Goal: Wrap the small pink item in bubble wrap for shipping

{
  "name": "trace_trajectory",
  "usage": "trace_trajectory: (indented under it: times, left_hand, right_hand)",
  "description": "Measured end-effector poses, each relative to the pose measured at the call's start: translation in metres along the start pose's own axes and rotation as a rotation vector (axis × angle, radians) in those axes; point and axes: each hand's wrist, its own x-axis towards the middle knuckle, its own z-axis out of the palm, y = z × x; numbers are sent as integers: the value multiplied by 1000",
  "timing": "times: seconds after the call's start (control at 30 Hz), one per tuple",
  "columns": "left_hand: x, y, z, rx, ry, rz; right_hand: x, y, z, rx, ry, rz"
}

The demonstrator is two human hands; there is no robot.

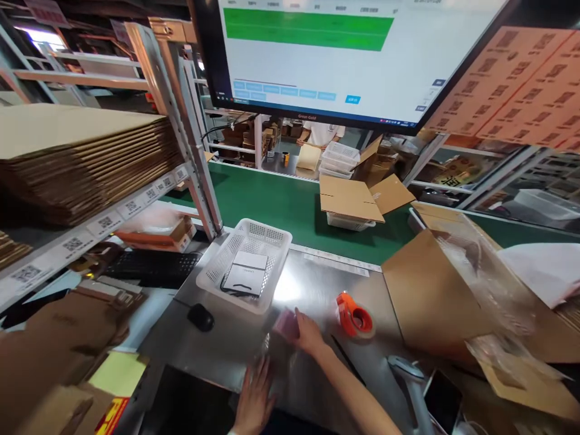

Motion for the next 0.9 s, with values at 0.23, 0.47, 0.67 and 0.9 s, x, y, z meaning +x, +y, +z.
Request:
trace_trajectory:
  times: [0.23, 0.47, 0.67, 0.9]
  left_hand:
    - [-12, -1, -8, -42, -91, 99]
    - [-18, 1, -5, 80, -56, 113]
    - [-19, -1, -3, 128, -52, 146]
    - [-22, -9, 7, 168, 46, 179]
  right_hand:
    - [33, 16, -33, -120, 66, 21]
    - [20, 5, -21, -207, 205, 23]
    - [-49, -5, 70, -157, 313, -199]
    - [-71, -12, 81, 27, 197, -342]
